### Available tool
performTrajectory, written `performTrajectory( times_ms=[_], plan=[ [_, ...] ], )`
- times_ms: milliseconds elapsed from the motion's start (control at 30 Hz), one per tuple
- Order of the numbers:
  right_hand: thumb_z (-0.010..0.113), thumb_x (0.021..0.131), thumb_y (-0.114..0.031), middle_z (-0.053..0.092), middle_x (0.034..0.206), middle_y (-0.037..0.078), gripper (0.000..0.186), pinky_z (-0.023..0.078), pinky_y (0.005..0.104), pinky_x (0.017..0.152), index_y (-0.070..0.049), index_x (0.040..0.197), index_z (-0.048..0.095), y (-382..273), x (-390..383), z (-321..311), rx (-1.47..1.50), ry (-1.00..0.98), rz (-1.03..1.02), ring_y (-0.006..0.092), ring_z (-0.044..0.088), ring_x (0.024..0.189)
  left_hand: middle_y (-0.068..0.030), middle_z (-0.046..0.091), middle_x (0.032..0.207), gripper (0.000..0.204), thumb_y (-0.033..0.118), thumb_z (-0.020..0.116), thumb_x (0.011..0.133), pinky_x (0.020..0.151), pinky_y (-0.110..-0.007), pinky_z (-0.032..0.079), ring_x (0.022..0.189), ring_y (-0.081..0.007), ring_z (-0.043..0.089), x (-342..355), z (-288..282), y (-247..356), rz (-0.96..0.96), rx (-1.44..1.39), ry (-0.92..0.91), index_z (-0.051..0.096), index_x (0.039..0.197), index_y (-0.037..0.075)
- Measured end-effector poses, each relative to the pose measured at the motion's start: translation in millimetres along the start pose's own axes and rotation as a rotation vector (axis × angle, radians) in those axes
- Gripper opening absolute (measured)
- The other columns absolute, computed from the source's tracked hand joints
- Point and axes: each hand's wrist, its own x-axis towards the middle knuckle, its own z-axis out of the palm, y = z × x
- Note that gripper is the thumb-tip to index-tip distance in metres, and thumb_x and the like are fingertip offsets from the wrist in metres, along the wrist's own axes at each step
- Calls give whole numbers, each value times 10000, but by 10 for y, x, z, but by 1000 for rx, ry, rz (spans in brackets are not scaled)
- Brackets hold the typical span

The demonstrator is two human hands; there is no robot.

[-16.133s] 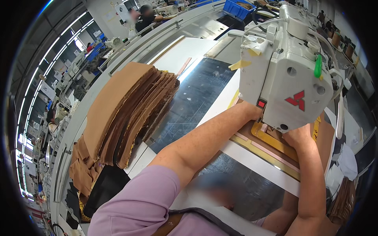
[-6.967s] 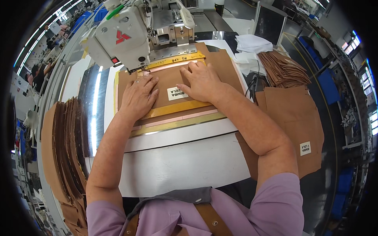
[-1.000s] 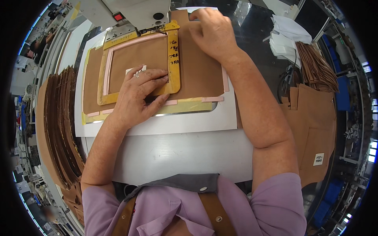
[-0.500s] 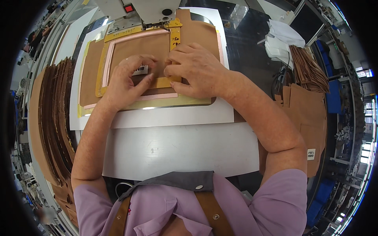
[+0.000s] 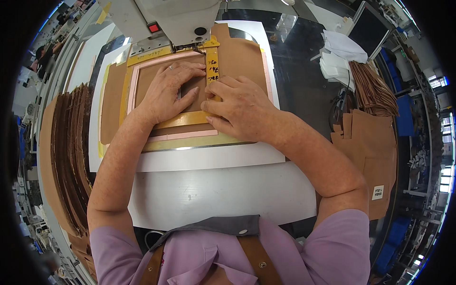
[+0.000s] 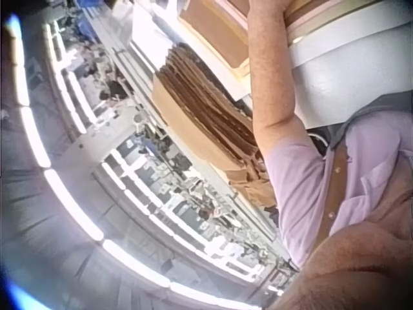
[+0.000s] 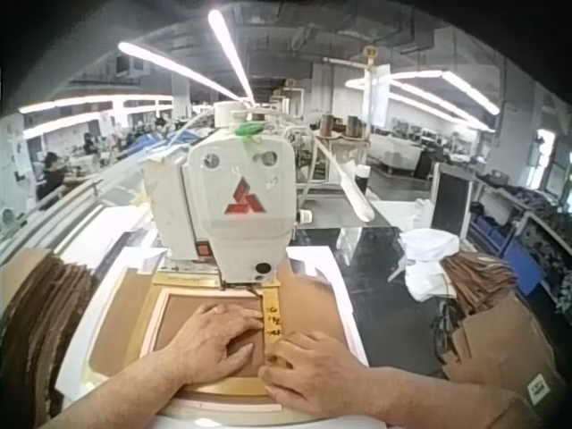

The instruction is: Sewing leather patches onto fabric components using an industrial sewing machine.

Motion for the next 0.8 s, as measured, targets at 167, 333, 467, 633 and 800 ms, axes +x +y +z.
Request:
performTrajectory(
  times_ms=[167,333,467,633,800],
  plan=[
    [696,870,-301,595,1057,58,213,458,380,802,-119,979,690,-40,6,-51,-35,-29,5,223,581,1006,-62,656,1279,428,249,638,859,1159,-436,293,1267,-248,554,-1,-38,53,2,20,43,619,1266,116],
    [684,884,-358,600,1064,64,283,471,380,828,-105,1010,694,-22,-14,-51,-94,-46,20,228,578,1021,-44,626,1322,420,240,674,870,1177,-479,269,1291,-240,533,-49,-146,201,82,182,82,629,1275,139],
    [684,885,-379,600,1073,69,317,473,387,837,-95,1025,690,-9,26,-53,-67,-50,29,231,574,1031,-31,625,1318,375,228,648,886,1197,-522,231,1275,-226,546,-142,-112,186,4,68,-42,636,1248,133],
    [676,897,-412,594,1112,93,368,478,404,893,-82,1060,686,38,41,-55,-60,-72,51,251,564,1082,-31,620,1326,321,208,611,895,1193,-529,232,1288,-231,533,-29,-77,225,-33,52,-53,636,1204,124],
    [688,886,-406,588,1147,109,395,477,411,925,-72,1095,683,96,101,-50,-72,-62,61,269,560,1099,-35,606,1356,321,214,586,905,1195,-531,226,1312,-239,512,15,-39,137,-38,44,-31,628,1212,130]
  ],
)
